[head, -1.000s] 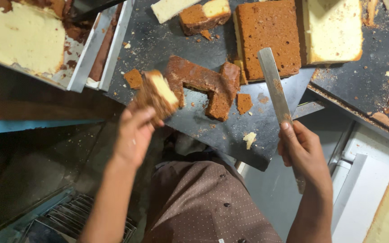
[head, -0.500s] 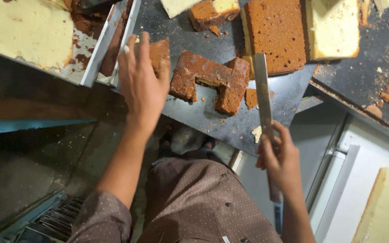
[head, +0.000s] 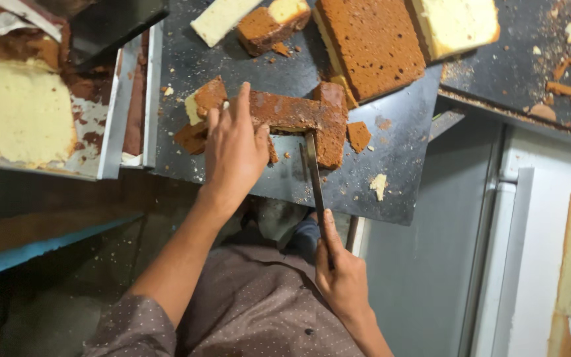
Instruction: The person cuts rectangular cakes into smaller pieces and shapes using a large knife on a work surface, moving the pieces between the counter and metal trays.
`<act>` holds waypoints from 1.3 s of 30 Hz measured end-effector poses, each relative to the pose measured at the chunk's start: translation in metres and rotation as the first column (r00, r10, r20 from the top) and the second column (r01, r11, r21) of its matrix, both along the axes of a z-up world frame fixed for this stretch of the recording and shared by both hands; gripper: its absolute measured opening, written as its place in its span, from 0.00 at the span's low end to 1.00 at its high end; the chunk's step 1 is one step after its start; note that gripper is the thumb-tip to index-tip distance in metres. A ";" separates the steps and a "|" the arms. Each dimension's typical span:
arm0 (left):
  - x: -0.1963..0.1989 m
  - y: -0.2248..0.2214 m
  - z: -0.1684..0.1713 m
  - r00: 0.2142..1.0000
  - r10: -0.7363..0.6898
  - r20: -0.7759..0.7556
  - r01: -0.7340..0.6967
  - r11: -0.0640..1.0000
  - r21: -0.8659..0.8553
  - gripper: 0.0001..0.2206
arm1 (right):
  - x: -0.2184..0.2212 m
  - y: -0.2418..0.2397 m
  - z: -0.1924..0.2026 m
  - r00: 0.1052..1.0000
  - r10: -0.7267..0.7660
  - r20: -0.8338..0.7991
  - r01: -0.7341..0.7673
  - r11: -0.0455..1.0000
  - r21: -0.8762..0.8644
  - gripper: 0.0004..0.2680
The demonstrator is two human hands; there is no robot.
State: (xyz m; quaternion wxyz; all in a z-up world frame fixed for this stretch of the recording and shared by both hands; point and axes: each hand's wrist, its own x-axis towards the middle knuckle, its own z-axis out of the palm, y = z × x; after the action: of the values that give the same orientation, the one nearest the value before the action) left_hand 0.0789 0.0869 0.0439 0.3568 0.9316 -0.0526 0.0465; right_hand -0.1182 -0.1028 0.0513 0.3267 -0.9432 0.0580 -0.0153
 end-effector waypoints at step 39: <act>-0.056 0.053 -0.045 0.975 0.061 0.214 0.030 0.918 -0.397 0.15 | 0.052 0.026 0.000 0.925 0.375 0.052 -0.353 0.904 -0.241 0.24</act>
State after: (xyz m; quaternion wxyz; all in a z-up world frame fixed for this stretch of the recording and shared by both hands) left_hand 0.0234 0.1396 -0.0011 0.5299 0.8290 -0.0741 0.1626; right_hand -0.0661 -0.0769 0.0518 0.2162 -0.9666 -0.1374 -0.0065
